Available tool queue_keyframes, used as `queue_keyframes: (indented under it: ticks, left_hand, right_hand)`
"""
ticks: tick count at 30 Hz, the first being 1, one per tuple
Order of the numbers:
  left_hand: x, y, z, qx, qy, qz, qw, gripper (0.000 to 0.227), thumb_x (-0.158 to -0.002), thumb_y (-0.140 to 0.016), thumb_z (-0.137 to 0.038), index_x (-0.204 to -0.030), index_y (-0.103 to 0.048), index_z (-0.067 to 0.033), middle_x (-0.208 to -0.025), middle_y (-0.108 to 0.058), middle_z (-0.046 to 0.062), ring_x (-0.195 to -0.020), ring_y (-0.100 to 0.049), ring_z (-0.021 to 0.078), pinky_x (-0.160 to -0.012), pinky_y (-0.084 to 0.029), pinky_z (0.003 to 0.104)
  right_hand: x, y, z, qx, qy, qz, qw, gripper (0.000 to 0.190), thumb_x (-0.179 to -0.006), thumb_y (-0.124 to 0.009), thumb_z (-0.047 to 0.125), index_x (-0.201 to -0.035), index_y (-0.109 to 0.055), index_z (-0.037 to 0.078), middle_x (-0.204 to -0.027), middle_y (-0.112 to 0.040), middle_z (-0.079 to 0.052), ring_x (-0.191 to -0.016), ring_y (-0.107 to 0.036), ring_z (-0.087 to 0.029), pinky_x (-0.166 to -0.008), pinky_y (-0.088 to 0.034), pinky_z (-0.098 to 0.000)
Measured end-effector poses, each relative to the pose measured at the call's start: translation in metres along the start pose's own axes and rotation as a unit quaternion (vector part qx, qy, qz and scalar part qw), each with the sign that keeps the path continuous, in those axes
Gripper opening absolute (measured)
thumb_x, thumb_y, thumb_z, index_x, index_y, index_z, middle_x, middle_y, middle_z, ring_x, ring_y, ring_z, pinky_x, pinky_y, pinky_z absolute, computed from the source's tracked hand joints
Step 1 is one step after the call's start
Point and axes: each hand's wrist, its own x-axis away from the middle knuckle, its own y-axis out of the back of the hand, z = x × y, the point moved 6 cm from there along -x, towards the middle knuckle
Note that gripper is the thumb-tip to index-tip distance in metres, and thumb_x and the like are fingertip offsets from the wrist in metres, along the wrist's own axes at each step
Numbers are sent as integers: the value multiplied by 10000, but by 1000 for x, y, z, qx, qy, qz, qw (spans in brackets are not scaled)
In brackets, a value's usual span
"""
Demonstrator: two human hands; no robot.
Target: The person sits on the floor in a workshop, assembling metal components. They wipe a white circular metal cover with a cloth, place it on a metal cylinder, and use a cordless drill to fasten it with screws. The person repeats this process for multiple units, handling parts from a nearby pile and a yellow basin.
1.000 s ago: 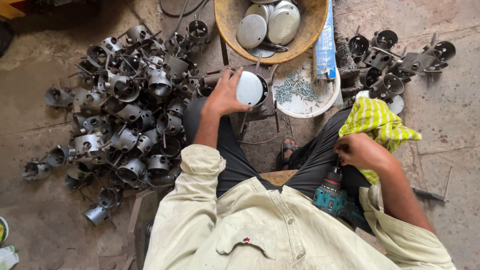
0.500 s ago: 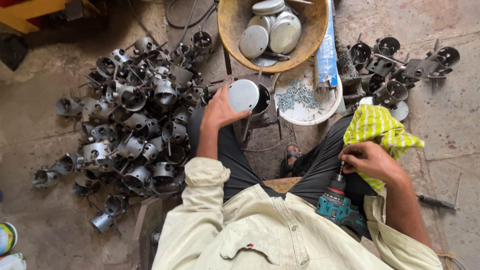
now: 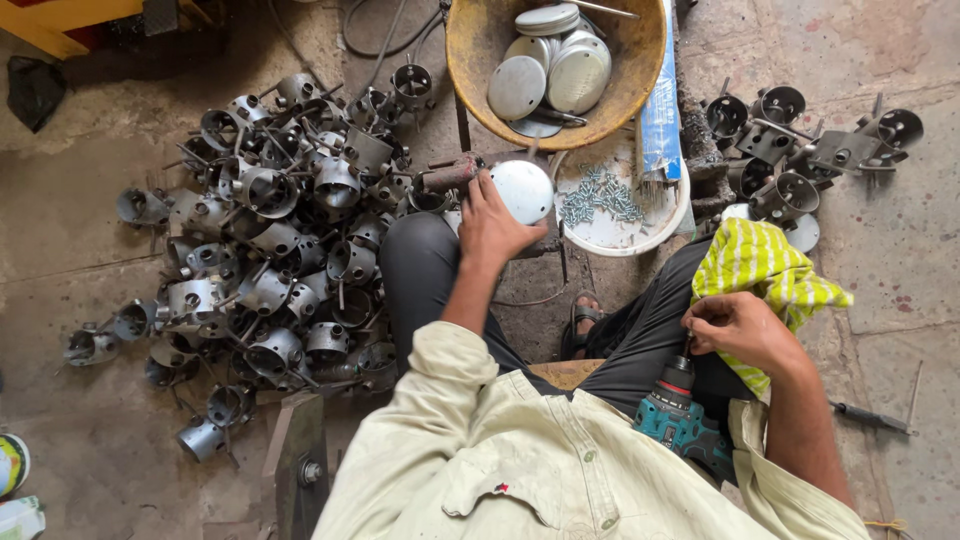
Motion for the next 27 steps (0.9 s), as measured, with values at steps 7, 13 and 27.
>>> queue_keyframes:
  ticks: [7,13,27]
  left_hand:
    - [-57,3,0,28,-281,163,945,1306,-507,-905,-419,-1571,-276,4,-1499,-449,225,-1347,-510,393,-1127,-449,413]
    - [-74,7,-8,-25,-279,178,943,1284,-504,-912,-397,-1552,-291,10,-1501,-369,281,-1356,-457,437,-1113,-424,428]
    - [-62,-10,9,25,-208,141,968,1347,-566,-909,-495,-1610,-207,-14,-1619,-254,278,-1565,-112,474,-1260,-248,474]
  right_hand:
    - [2,-2,-18,-59,24,3,998,232,-908,-697,118,-1019,-757,-77,-842,-760,-118,-724,-730,-182,-699,-623,-317]
    - [14,0,-48,-197,-2,-37,980,246,-900,-730,166,-1028,-745,-43,-845,-730,-69,-706,-691,-149,-662,-556,-292]
    - [14,-4,-30,-136,8,-56,989,227,-886,-774,135,-966,-755,-76,-841,-723,-94,-694,-674,-160,-650,-558,-306]
